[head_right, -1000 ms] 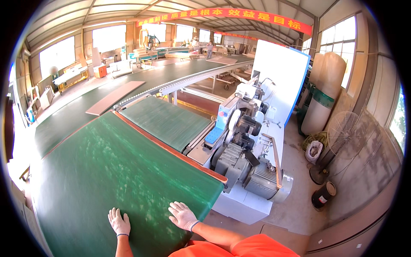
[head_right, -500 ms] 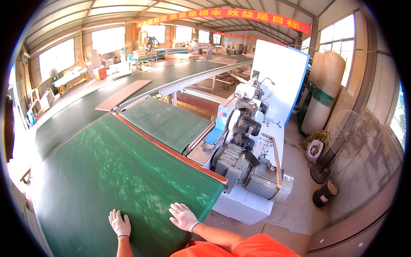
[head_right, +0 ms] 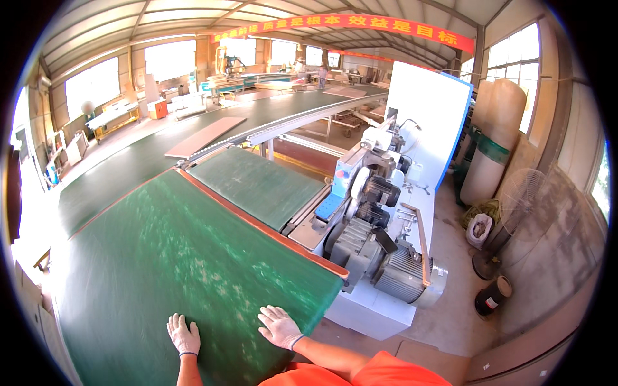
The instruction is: The person feeds large rectangular boards onto a conveyor belt in a workshop. They align each board and push it into the machinery, repeating this process for multiple boards throughout the clip.
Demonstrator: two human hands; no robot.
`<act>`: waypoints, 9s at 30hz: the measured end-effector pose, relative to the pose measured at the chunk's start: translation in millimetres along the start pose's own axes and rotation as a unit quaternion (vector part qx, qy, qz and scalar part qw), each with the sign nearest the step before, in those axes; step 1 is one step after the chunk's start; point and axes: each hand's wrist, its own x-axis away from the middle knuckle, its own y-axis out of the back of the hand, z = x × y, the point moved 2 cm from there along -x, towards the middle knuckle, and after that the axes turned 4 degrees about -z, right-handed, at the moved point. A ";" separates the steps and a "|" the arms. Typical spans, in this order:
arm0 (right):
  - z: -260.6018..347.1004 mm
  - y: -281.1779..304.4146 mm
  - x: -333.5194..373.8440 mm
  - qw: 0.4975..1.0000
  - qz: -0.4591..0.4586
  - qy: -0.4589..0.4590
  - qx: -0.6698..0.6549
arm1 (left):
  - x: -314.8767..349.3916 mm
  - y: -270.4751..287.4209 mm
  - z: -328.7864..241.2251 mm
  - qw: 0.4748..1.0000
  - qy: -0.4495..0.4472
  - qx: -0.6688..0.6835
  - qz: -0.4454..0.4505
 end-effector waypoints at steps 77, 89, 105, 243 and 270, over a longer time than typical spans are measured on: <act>0.8 -4.5 -0.6 1.000 0.003 0.009 0.011 | -0.6 -2.6 0.7 1.000 -0.009 0.005 -0.014; -0.5 -5.1 -0.1 1.000 0.012 0.007 0.011 | -0.6 -3.7 1.5 1.000 -0.013 0.000 -0.019; -1.6 -3.1 2.9 1.000 0.004 0.004 0.013 | 1.8 -2.5 0.0 1.000 -0.014 0.005 -0.017; -91.5 36.1 -22.0 0.997 0.066 0.051 -0.008 | 78.1 -8.1 -107.4 0.999 0.027 -0.042 -0.006; -171.9 52.6 -86.4 0.995 0.100 0.016 0.006 | 90.3 -2.4 -123.9 0.997 0.038 -0.067 0.005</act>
